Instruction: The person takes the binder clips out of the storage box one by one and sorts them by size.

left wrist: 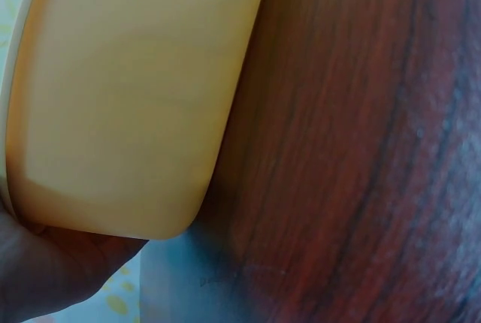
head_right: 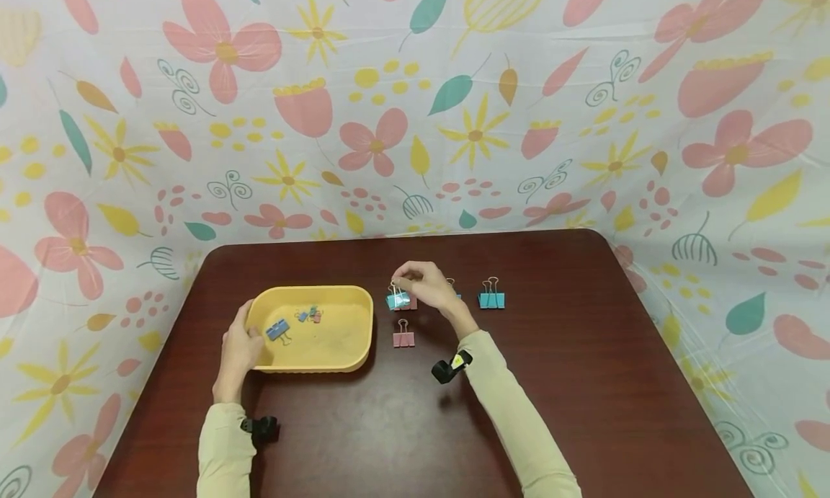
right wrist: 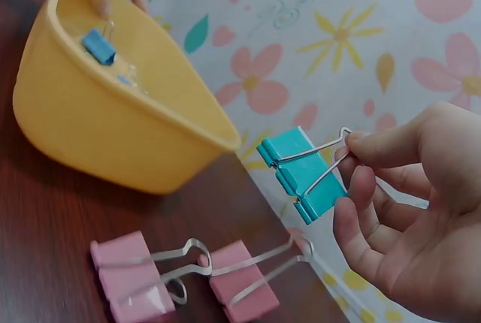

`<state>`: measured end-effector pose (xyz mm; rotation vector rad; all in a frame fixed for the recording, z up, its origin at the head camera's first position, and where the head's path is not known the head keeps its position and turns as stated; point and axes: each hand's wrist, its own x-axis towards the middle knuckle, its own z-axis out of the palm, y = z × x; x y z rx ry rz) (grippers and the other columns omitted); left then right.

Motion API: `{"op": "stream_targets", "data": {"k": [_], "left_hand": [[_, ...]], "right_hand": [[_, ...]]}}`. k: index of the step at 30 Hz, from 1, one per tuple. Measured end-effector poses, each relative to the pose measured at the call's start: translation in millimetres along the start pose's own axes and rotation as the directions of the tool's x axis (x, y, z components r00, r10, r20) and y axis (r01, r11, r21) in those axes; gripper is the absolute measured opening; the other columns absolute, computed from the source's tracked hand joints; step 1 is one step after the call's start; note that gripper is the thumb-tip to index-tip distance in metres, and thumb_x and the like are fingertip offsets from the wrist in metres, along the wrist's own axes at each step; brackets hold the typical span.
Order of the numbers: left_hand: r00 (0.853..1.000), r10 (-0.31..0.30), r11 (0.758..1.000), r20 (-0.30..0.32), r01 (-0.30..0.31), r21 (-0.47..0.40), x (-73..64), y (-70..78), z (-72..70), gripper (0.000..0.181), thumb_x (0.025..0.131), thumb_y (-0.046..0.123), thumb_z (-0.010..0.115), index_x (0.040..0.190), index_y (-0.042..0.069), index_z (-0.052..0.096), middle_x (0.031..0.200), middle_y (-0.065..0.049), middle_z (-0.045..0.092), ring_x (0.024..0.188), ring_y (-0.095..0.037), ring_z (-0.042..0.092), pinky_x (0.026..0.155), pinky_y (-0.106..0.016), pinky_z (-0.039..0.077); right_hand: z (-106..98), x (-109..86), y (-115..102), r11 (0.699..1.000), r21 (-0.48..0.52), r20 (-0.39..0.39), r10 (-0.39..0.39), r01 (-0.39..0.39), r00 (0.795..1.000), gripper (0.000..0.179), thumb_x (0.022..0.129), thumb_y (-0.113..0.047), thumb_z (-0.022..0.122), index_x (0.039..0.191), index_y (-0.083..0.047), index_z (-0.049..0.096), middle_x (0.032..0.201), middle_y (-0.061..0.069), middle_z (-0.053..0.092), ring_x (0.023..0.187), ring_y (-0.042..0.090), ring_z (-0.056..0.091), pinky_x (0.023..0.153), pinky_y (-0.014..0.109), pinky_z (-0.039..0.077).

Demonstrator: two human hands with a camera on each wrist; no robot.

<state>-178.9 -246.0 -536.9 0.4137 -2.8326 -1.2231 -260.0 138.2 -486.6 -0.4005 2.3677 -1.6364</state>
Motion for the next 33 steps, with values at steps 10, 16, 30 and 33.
{"op": "stream_targets", "data": {"k": [10,16,30,33], "left_hand": [[1.0,-0.012,1.0,0.002,0.012,0.008,0.6,1.1,0.2,0.06,0.101,0.003,0.036,0.16,0.013,0.029,0.14,-0.035,0.053,0.093,-0.04,0.062,0.08,-0.049,0.049],[1.0,0.0,1.0,-0.002,0.0,0.01,0.9,0.1,0.9,0.06,0.101,0.002,0.036,0.16,0.013,0.029,0.138,-0.035,0.054,0.093,-0.041,0.063,0.079,-0.05,0.049],[1.0,-0.001,1.0,0.0,0.001,0.002,1.7,0.0,0.7,0.061,0.101,0.002,0.036,0.16,0.014,0.028,0.138,-0.035,0.053,0.097,-0.042,0.06,0.084,-0.053,0.048],[1.0,0.002,1.0,-0.005,-0.002,0.005,1.2,0.4,-0.4,0.06,0.101,0.002,0.036,0.16,0.014,0.028,0.136,-0.036,0.055,0.093,-0.041,0.061,0.08,-0.052,0.048]], "right_hand": [[-20,-20.9,17,1.0,0.001,-0.033,0.019,-0.019,0.999,0.021,0.1,-0.02,0.065,0.108,-0.001,0.071,0.082,0.011,0.061,0.073,0.033,0.053,0.063,0.035,0.045],[-32,-30.4,30,0.999,0.008,-0.057,0.039,-0.038,0.998,0.019,0.098,-0.02,0.067,0.105,-0.003,0.072,0.083,0.006,0.063,0.069,0.018,0.054,0.065,0.03,0.048],[-53,-70.9,59,0.992,-0.014,-0.082,0.126,-0.128,0.989,0.026,0.1,-0.021,0.066,0.112,0.001,0.071,0.106,0.019,0.069,0.088,0.02,0.063,0.082,0.041,0.055],[-56,-76.0,64,0.991,-0.014,-0.087,0.135,-0.136,0.987,0.025,0.1,-0.021,0.066,0.113,0.0,0.071,0.104,0.018,0.068,0.088,0.019,0.062,0.08,0.037,0.054]]}}
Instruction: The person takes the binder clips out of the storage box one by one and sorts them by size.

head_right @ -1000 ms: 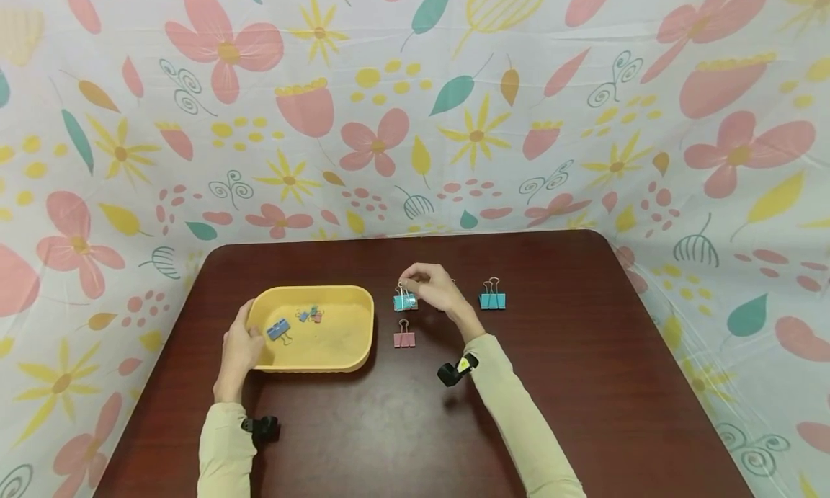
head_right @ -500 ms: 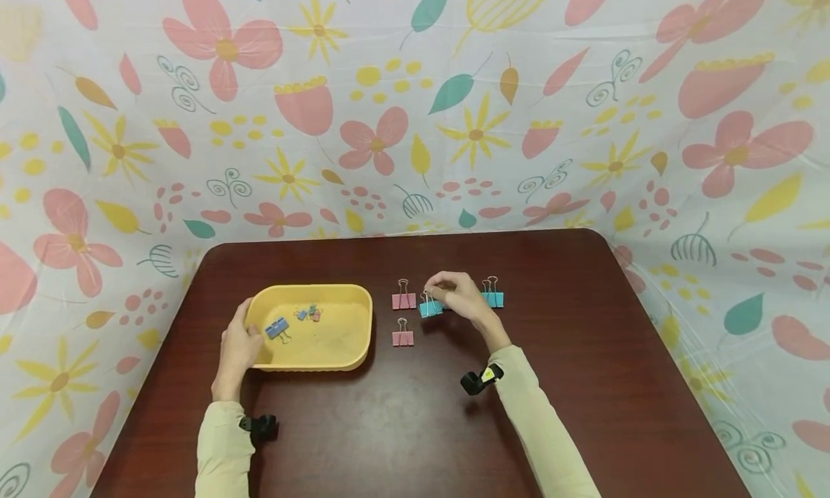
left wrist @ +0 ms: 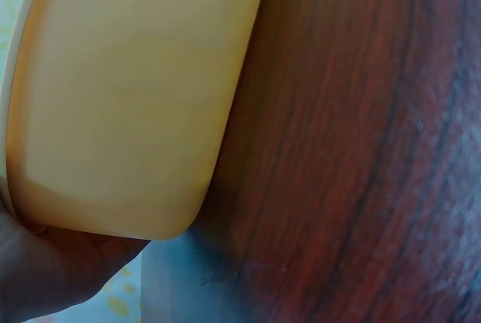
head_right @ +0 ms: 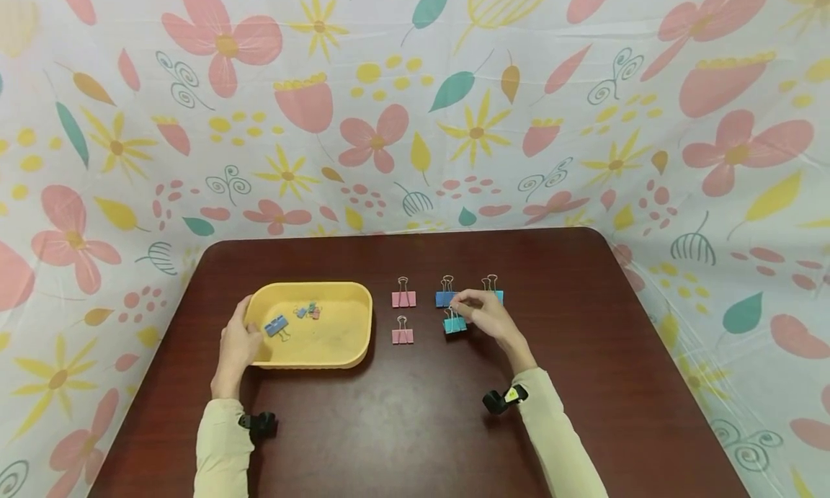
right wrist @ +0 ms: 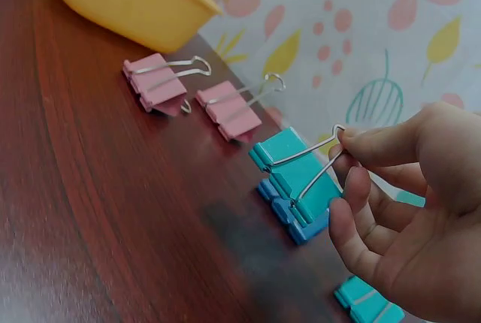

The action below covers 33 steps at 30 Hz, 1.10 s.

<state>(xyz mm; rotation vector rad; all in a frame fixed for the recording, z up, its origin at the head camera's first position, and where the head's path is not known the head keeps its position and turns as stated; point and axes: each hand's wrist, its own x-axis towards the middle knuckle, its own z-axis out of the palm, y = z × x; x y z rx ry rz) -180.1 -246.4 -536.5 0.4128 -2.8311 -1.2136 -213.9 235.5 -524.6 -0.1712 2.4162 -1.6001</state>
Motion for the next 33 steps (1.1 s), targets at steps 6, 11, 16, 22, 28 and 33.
{"op": "stream_targets", "data": {"k": [6,11,16,22,28,33], "left_hand": [[1.0,0.002,1.0,-0.001,-0.002,-0.007,-1.0,1.0,1.3,0.06,0.101,0.002,0.037,0.16,0.014,0.029,0.135,-0.035,0.056,0.095,-0.042,0.062,0.081,-0.052,0.049],[1.0,0.006,1.0,-0.005,-0.006,-0.008,-1.0,0.3,2.6,0.06,0.101,0.002,0.037,0.16,0.014,0.03,0.135,-0.035,0.056,0.096,-0.043,0.062,0.082,-0.053,0.049],[1.0,0.011,1.0,-0.008,-0.011,-0.005,-1.0,0.1,1.5,0.06,0.101,0.002,0.036,0.159,0.014,0.03,0.134,-0.035,0.057,0.092,-0.041,0.062,0.079,-0.051,0.049],[1.0,0.016,1.0,-0.006,-0.016,-0.001,-0.4,0.8,0.9,0.06,0.101,0.002,0.037,0.16,0.014,0.03,0.132,-0.036,0.058,0.084,-0.038,0.061,0.074,-0.046,0.048],[1.0,0.012,1.0,-0.004,-0.012,0.002,-1.0,0.9,1.4,0.06,0.101,0.002,0.037,0.16,0.015,0.03,0.131,-0.036,0.058,0.084,-0.038,0.061,0.073,-0.045,0.048],[1.0,0.014,1.0,-0.01,-0.014,-0.001,-1.1,0.8,0.7,0.06,0.101,0.002,0.036,0.159,0.014,0.031,0.136,-0.035,0.056,0.089,-0.04,0.061,0.077,-0.05,0.048]], "right_hand": [[-9,-7.2,9,1.0,0.004,-0.032,0.003,-0.003,0.999,0.027,0.099,-0.024,0.067,0.112,0.0,0.071,0.102,0.014,0.069,0.087,0.015,0.063,0.079,0.035,0.055],[-18,-12.7,18,1.0,0.006,-0.071,0.013,-0.013,0.997,0.028,0.099,-0.023,0.067,0.112,0.001,0.071,0.102,0.011,0.069,0.084,0.014,0.062,0.076,0.032,0.054],[-23,-18.1,25,0.999,-0.016,-0.088,0.043,-0.045,0.995,0.028,0.099,-0.026,0.066,0.113,-0.002,0.073,0.103,0.01,0.068,0.083,0.02,0.062,0.076,0.035,0.054],[-27,-24.8,38,0.998,-0.011,-0.101,0.057,-0.058,0.993,0.031,0.1,-0.028,0.066,0.115,-0.001,0.072,0.111,0.013,0.069,0.088,0.022,0.064,0.078,0.034,0.055],[-33,-29.7,48,0.997,0.028,-0.136,0.079,-0.076,0.988,0.032,0.098,-0.027,0.068,0.113,0.001,0.072,0.109,0.013,0.071,0.088,0.018,0.066,0.078,0.03,0.056],[-37,-33.3,51,0.996,0.04,-0.15,0.088,-0.083,0.985,0.035,0.098,-0.028,0.069,0.117,0.001,0.07,0.113,0.018,0.071,0.091,0.02,0.067,0.078,0.03,0.057]]}}
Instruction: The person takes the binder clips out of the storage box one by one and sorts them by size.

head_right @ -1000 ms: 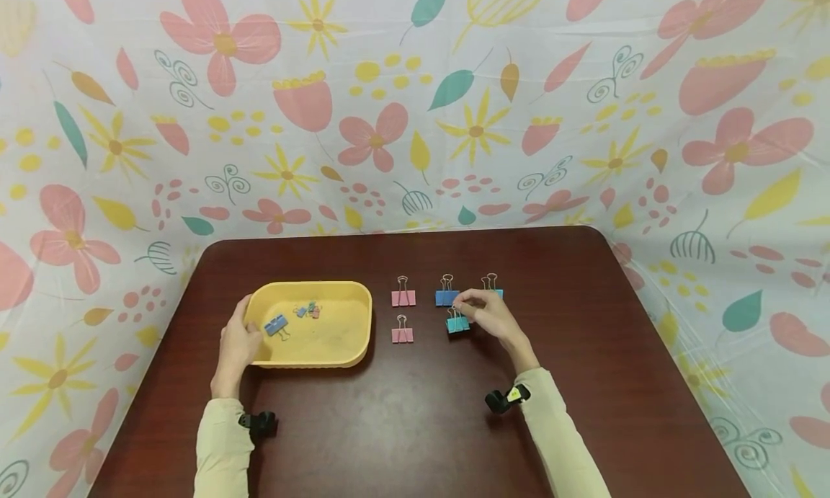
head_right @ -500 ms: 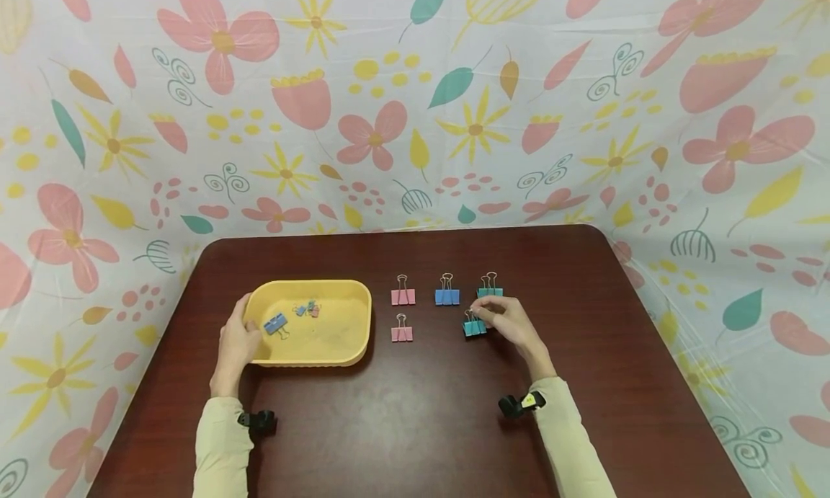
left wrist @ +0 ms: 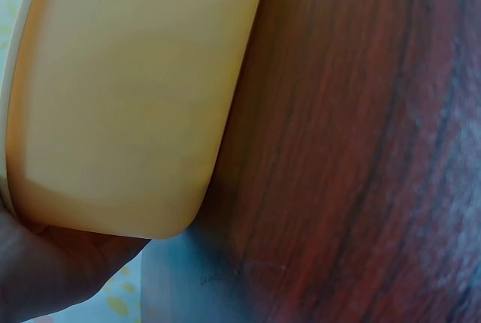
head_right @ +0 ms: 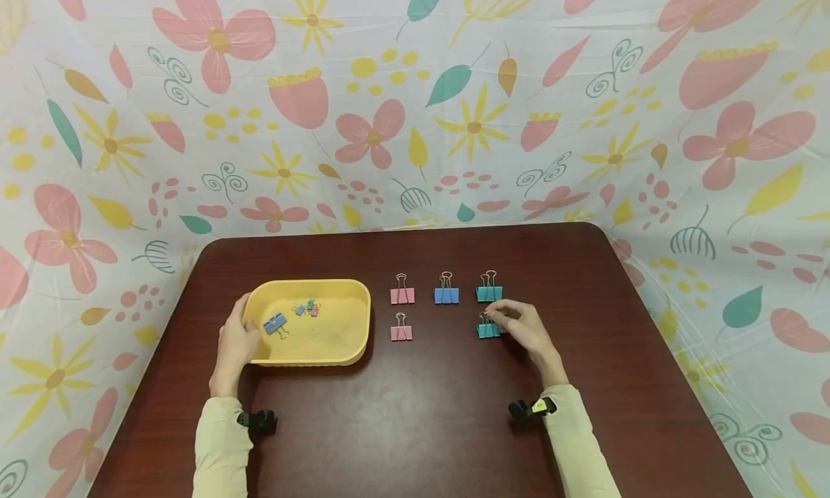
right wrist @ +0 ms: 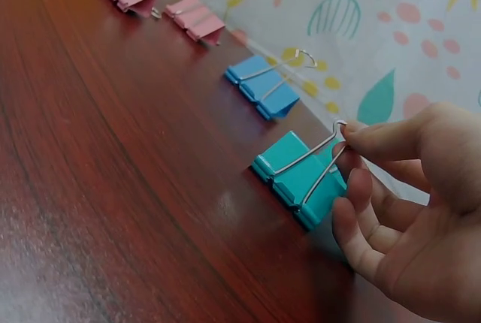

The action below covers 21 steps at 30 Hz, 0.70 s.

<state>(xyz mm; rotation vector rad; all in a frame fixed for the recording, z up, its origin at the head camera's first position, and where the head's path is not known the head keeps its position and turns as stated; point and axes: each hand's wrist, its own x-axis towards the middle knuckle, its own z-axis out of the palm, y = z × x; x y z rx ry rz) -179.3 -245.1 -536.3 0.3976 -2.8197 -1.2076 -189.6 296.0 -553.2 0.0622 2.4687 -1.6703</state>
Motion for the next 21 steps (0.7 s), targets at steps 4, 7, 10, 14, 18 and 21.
{"op": "stream_targets", "data": {"k": [4,7,10,14,18,21], "left_hand": [[1.0,-0.004,1.0,-0.003,0.004,-0.005,-0.2,-0.9,-0.7,0.06,0.101,0.002,0.036,0.159,0.014,0.032,0.139,-0.035,0.053,0.096,-0.042,0.06,0.082,-0.053,0.048],[1.0,-0.01,1.0,-0.003,0.01,-0.006,-0.4,-1.3,-0.8,0.06,0.1,0.002,0.036,0.159,0.015,0.031,0.14,-0.035,0.053,0.099,-0.043,0.06,0.084,-0.054,0.047],[1.0,-0.013,1.0,-0.008,0.012,-0.009,-0.7,-1.5,-0.6,0.06,0.1,0.002,0.036,0.159,0.015,0.032,0.142,-0.034,0.052,0.102,-0.044,0.06,0.085,-0.055,0.047],[1.0,-0.015,1.0,-0.006,0.015,-0.013,-0.8,-1.4,-0.5,0.06,0.101,0.002,0.036,0.159,0.015,0.031,0.143,-0.033,0.051,0.102,-0.044,0.06,0.086,-0.055,0.047],[1.0,-0.017,1.0,0.002,0.017,-0.013,-0.3,-0.9,-1.0,0.06,0.102,0.004,0.036,0.16,0.016,0.03,0.142,-0.033,0.052,0.098,-0.042,0.06,0.085,-0.053,0.047],[1.0,-0.014,1.0,0.006,0.014,-0.01,0.3,-0.4,-1.4,0.06,0.102,0.004,0.035,0.16,0.015,0.029,0.14,-0.033,0.053,0.094,-0.041,0.06,0.082,-0.051,0.047]], "right_hand": [[-2.3,-1.4,-0.8,1.0,0.001,0.0,0.004,-0.004,1.0,0.036,0.099,-0.028,0.068,0.119,0.001,0.069,0.119,0.023,0.068,0.093,0.021,0.067,0.079,0.031,0.057],[-4.0,-0.6,0.9,1.0,0.005,-0.007,-0.003,0.003,1.0,0.037,0.1,-0.027,0.066,0.121,0.003,0.068,0.12,0.023,0.069,0.091,0.019,0.067,0.078,0.031,0.057],[-5.3,-0.1,2.4,1.0,0.01,-0.021,-0.007,0.007,1.0,0.038,0.1,-0.027,0.066,0.123,0.003,0.067,0.12,0.023,0.069,0.091,0.017,0.067,0.078,0.031,0.057],[-5.9,-0.9,2.7,1.0,0.011,-0.035,-0.01,0.01,0.999,0.04,0.099,-0.029,0.067,0.125,0.003,0.067,0.121,0.023,0.069,0.091,0.014,0.067,0.078,0.029,0.057],[-7.1,-1.4,1.7,1.0,0.008,-0.05,-0.019,0.02,0.999,0.043,0.099,-0.03,0.067,0.127,0.003,0.066,0.116,0.019,0.07,0.09,0.01,0.066,0.077,0.027,0.056],[-9.3,-0.2,-2.6,0.999,0.026,-0.077,-0.028,0.03,0.997,0.046,0.099,-0.032,0.067,0.129,0.004,0.064,0.113,0.013,0.071,0.09,0.01,0.065,0.076,0.026,0.055]]}}
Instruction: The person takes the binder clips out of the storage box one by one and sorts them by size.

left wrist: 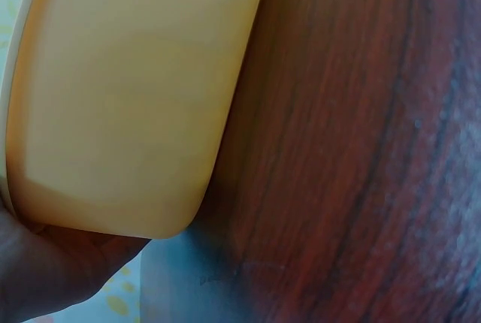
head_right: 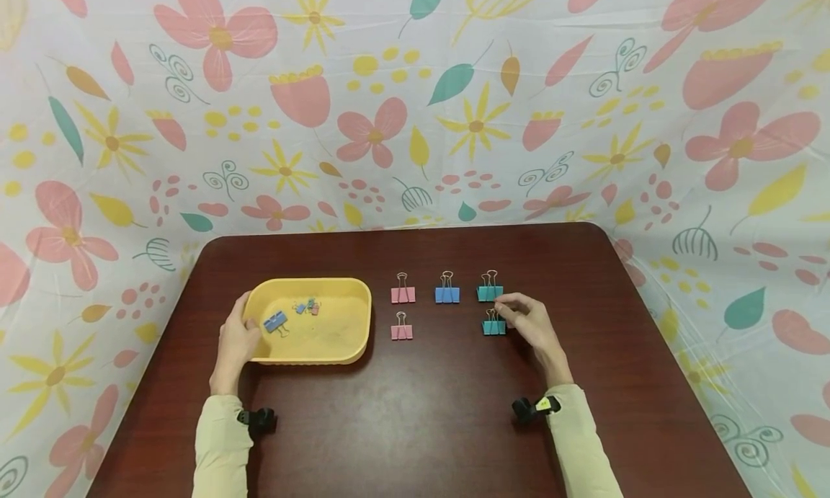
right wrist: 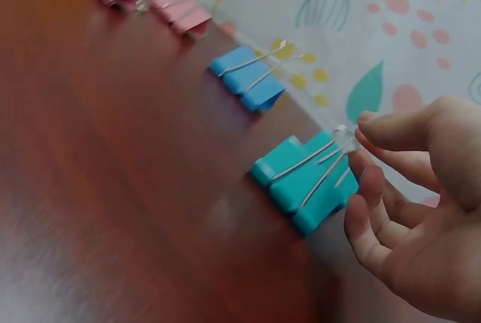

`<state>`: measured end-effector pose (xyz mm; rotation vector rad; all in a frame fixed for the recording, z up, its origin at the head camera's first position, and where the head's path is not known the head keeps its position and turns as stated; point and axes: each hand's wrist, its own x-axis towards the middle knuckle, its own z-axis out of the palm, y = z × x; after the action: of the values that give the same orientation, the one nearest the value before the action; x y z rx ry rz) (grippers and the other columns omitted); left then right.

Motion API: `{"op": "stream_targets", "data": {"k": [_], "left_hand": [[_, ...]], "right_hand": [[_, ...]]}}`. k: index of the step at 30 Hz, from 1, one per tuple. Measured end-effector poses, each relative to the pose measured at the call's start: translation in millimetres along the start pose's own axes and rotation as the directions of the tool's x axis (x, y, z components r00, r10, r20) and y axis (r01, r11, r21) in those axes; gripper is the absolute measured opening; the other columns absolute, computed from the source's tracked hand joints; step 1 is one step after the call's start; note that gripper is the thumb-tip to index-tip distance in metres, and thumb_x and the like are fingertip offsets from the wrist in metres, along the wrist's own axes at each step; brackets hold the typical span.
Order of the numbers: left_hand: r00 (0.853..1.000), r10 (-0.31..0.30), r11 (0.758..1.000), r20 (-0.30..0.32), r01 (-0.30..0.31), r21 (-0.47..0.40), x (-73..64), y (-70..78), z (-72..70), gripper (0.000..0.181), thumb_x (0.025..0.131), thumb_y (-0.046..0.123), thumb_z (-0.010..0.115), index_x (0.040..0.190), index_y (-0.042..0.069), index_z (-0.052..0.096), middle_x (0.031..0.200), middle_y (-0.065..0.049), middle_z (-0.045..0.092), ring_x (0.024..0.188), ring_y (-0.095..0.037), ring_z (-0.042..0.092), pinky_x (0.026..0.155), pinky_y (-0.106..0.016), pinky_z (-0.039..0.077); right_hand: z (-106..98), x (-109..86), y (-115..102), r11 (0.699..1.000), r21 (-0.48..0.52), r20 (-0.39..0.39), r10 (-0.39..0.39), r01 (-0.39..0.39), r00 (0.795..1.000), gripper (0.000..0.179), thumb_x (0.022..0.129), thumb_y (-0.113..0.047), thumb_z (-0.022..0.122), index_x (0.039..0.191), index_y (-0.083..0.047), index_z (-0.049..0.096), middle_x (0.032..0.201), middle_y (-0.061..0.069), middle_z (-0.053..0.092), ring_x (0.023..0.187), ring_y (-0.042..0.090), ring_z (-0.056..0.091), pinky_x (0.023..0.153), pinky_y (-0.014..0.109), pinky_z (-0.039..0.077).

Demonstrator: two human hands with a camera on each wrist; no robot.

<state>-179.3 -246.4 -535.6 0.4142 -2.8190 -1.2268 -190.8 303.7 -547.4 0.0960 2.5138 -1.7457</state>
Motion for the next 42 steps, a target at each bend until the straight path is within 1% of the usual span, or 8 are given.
{"op": "stream_targets", "data": {"k": [6,9,13,17,24,29,36,42], "left_hand": [[1.0,0.003,1.0,0.003,-0.003,-0.004,0.1,0.1,-0.8,0.06,0.102,0.003,0.035,0.16,0.015,0.03,0.141,-0.034,0.053,0.091,-0.04,0.059,0.081,-0.049,0.046],[1.0,0.005,1.0,0.003,-0.005,-0.005,0.0,0.1,-1.1,0.06,0.102,0.003,0.035,0.16,0.015,0.03,0.14,-0.034,0.053,0.09,-0.04,0.06,0.08,-0.049,0.047],[1.0,0.007,1.0,-0.002,-0.007,-0.001,0.9,0.1,0.5,0.06,0.102,0.003,0.036,0.16,0.015,0.03,0.137,-0.034,0.055,0.086,-0.038,0.06,0.075,-0.045,0.047],[1.0,0.007,1.0,-0.012,-0.007,0.005,1.7,-1.0,1.9,0.06,0.101,0.003,0.036,0.16,0.015,0.031,0.134,-0.034,0.057,0.083,-0.037,0.06,0.074,-0.044,0.047],[1.0,0.0,1.0,-0.007,0.0,0.008,1.9,-2.6,2.1,0.059,0.102,0.004,0.035,0.16,0.015,0.03,0.135,-0.034,0.056,0.086,-0.038,0.061,0.073,-0.045,0.048],[1.0,0.0,1.0,-0.006,0.0,0.011,2.5,-4.0,2.2,0.059,0.102,0.005,0.035,0.16,0.016,0.03,0.14,-0.033,0.054,0.092,-0.04,0.06,0.078,-0.048,0.047],[1.0,0.001,1.0,-0.005,-0.001,0.009,3.2,-3.6,1.7,0.06,0.102,0.004,0.036,0.16,0.016,0.029,0.135,-0.032,0.057,0.081,-0.035,0.058,0.066,-0.038,0.044],[1.0,0.004,1.0,-0.011,-0.004,0.016,3.8,-3.0,2.0,0.06,0.101,0.004,0.038,0.159,0.015,0.031,0.135,-0.033,0.057,0.08,-0.035,0.057,0.066,-0.038,0.042]], "right_hand": [[-4,8.6,-18,0.999,0.026,-0.066,-0.023,0.025,0.998,0.048,0.098,-0.035,0.067,0.127,0.003,0.064,0.098,0.005,0.067,0.078,0.017,0.058,0.076,0.028,0.055],[-1,14.3,-28,0.999,0.022,-0.063,-0.047,0.049,0.997,0.047,0.099,-0.036,0.067,0.126,0.002,0.064,0.099,0.005,0.067,0.077,0.023,0.058,0.077,0.032,0.055],[10,20.9,-43,0.996,0.046,-0.039,-0.071,0.073,0.997,0.041,0.099,-0.032,0.066,0.123,0.001,0.066,0.101,0.002,0.069,0.076,0.023,0.058,0.075,0.032,0.056],[25,27.3,-56,0.993,0.066,0.001,-0.098,0.098,0.995,0.035,0.1,-0.029,0.066,0.12,0.0,0.067,0.093,-0.001,0.068,0.076,0.022,0.06,0.071,0.034,0.056],[57,42.1,-73,0.987,0.075,0.077,-0.146,0.14,0.986,0.031,0.099,-0.025,0.067,0.117,0.0,0.068,0.091,-0.003,0.069,0.081,0.037,0.065,0.074,0.043,0.058],[84,50.5,-94,0.986,0.102,0.143,-0.149,0.135,0.978,0.022,0.1,-0.021,0.065,0.114,-0.005,0.07,0.091,0.001,0.068,0.08,0.034,0.063,0.077,0.049,0.056],[126,61.5,-112,0.979,0.094,0.205,-0.198,0.182,0.959,0.024,0.098,-0.018,0.067,0.112,0.001,0.071,0.095,0.013,0.069,0.078,0.026,0.065,0.075,0.04,0.057],[161,61.3,-126,0.976,0.103,0.259,-0.211,0.191,0.942,0.023,0.097,-0.016,0.068,0.112,0.002,0.072,0.102,0.023,0.07,0.084,0.032,0.065,0.072,0.035,0.056]]}}
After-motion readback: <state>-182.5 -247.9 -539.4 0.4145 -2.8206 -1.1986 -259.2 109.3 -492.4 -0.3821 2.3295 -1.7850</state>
